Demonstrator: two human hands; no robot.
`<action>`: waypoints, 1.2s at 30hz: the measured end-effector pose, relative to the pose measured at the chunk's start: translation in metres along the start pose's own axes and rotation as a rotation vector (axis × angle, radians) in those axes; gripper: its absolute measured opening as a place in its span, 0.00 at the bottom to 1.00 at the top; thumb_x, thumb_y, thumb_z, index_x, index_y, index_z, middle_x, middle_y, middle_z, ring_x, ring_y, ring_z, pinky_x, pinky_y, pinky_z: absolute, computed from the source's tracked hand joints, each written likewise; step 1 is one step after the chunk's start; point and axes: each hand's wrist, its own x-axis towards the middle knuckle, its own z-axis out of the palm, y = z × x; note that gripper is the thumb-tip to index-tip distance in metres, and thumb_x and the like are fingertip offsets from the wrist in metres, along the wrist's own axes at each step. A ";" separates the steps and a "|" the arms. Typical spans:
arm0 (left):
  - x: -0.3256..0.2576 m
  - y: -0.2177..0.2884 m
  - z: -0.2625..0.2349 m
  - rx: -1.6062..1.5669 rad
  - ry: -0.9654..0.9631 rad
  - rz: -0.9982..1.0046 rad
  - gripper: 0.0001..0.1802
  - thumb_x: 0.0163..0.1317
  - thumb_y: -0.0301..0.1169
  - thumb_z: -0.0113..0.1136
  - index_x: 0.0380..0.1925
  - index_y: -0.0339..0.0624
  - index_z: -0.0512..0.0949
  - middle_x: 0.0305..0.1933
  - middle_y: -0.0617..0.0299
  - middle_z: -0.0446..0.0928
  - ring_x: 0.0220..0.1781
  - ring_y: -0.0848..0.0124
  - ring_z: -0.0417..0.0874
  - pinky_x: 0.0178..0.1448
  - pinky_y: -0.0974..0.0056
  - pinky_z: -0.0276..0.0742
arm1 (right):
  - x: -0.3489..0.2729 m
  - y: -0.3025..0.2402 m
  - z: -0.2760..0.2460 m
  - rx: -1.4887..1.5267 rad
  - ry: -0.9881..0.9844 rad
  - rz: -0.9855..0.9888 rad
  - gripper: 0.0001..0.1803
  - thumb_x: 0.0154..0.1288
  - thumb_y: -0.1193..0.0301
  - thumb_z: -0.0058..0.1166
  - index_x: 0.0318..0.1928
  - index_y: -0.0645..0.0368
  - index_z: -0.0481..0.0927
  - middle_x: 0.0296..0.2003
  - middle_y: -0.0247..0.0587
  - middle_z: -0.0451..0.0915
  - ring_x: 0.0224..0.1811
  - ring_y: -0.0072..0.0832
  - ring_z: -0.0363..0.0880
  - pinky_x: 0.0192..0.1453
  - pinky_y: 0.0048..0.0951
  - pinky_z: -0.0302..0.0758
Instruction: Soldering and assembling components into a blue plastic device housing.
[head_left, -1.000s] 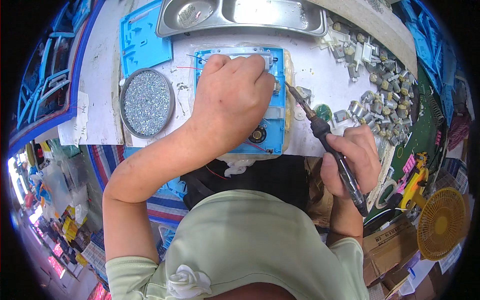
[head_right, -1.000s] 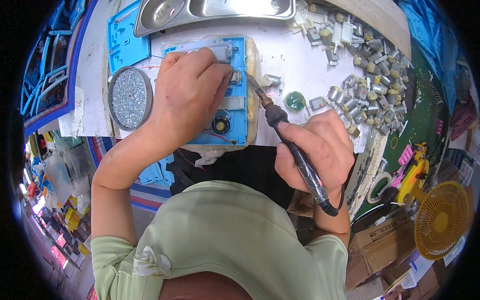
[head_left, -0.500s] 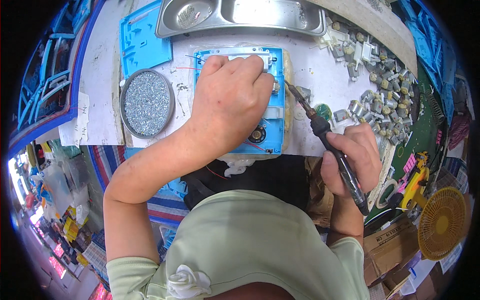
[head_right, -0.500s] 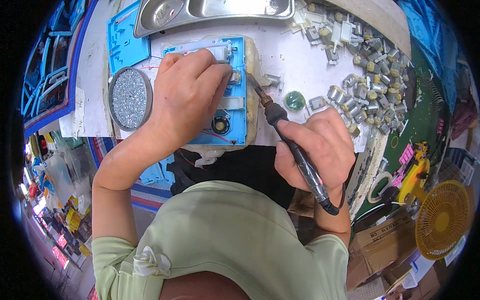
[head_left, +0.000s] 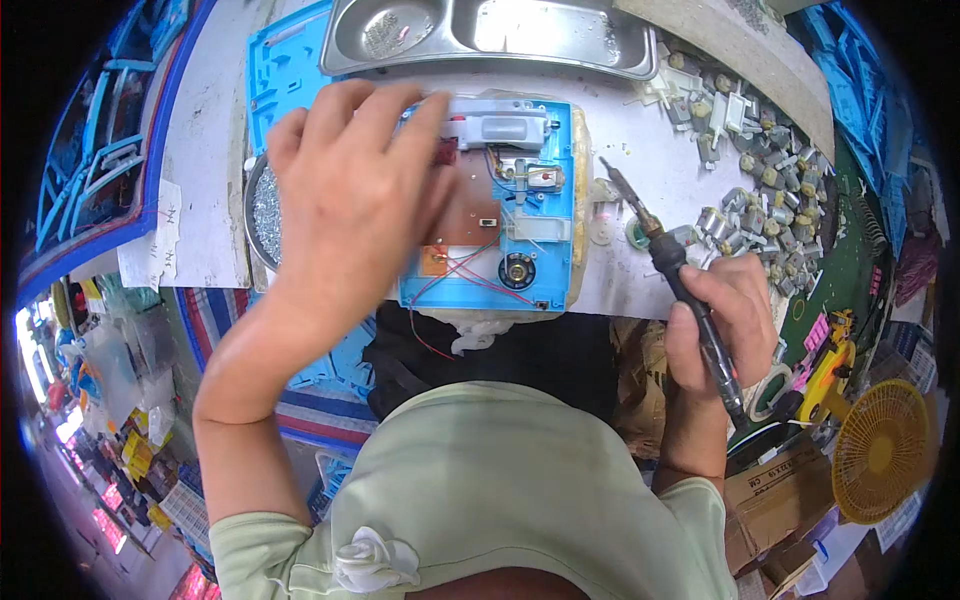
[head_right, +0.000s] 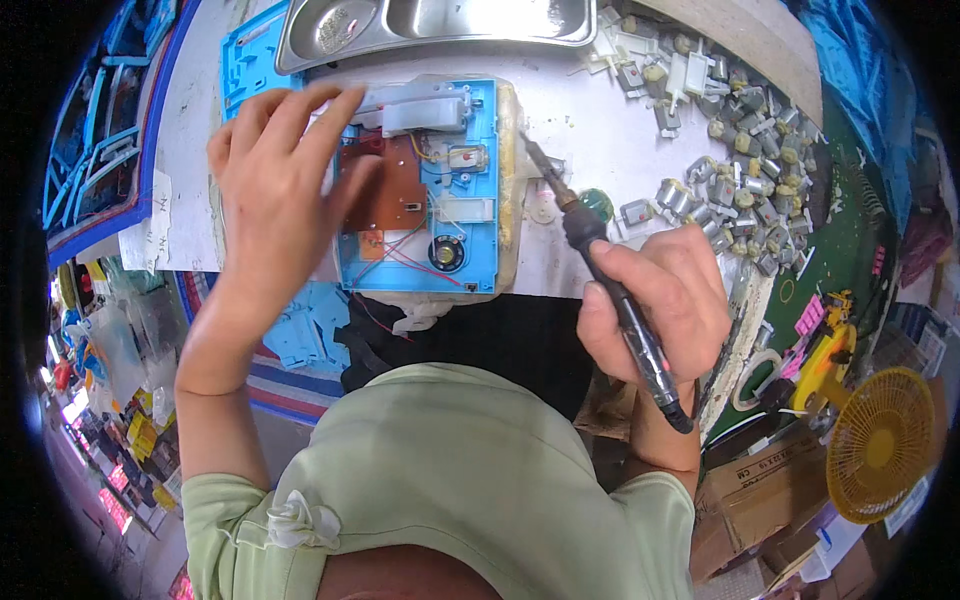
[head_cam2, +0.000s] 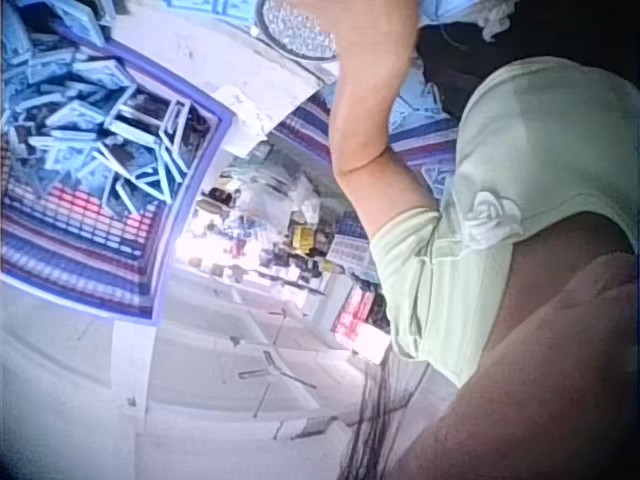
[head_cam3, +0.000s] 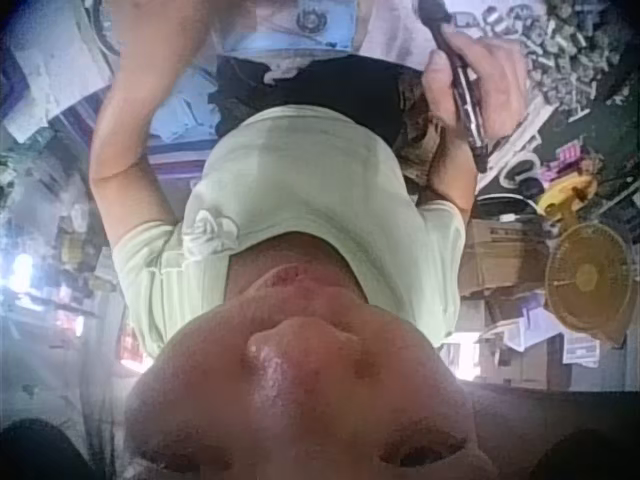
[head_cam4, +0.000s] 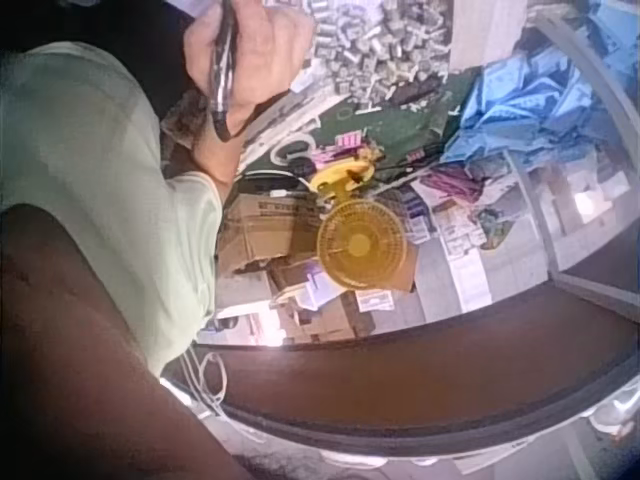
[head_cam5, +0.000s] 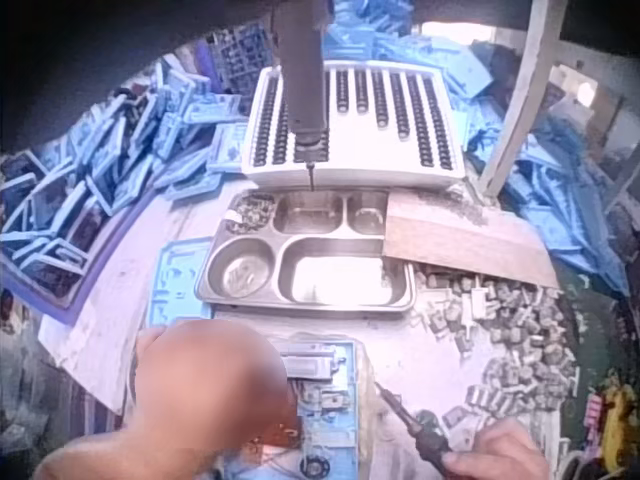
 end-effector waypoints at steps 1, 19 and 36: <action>-0.005 -0.010 -0.005 0.057 -0.071 0.014 0.15 0.52 0.26 0.73 0.42 0.45 0.85 0.37 0.63 0.79 0.41 0.63 0.80 0.47 0.57 0.70 | 0.000 0.001 0.000 -0.006 0.002 0.001 0.14 0.56 0.77 0.65 0.45 0.65 0.84 0.22 0.40 0.75 0.24 0.35 0.71 0.29 0.33 0.68; -0.012 0.015 0.020 -1.432 -0.134 -0.891 0.04 0.65 0.21 0.67 0.38 0.33 0.83 0.36 0.61 0.86 0.35 0.78 0.86 0.40 0.72 0.83 | 0.068 -0.016 0.076 0.399 -0.104 0.343 0.28 0.63 0.85 0.64 0.64 0.65 0.76 0.51 0.47 0.84 0.52 0.30 0.86 0.57 0.30 0.82; -0.025 0.001 0.037 -1.115 0.083 -0.498 0.07 0.66 0.27 0.67 0.39 0.33 0.86 0.33 0.53 0.85 0.31 0.67 0.87 0.36 0.65 0.81 | 0.082 -0.009 0.109 0.357 -0.137 0.199 0.29 0.62 0.87 0.64 0.65 0.62 0.76 0.51 0.42 0.83 0.51 0.25 0.85 0.57 0.27 0.82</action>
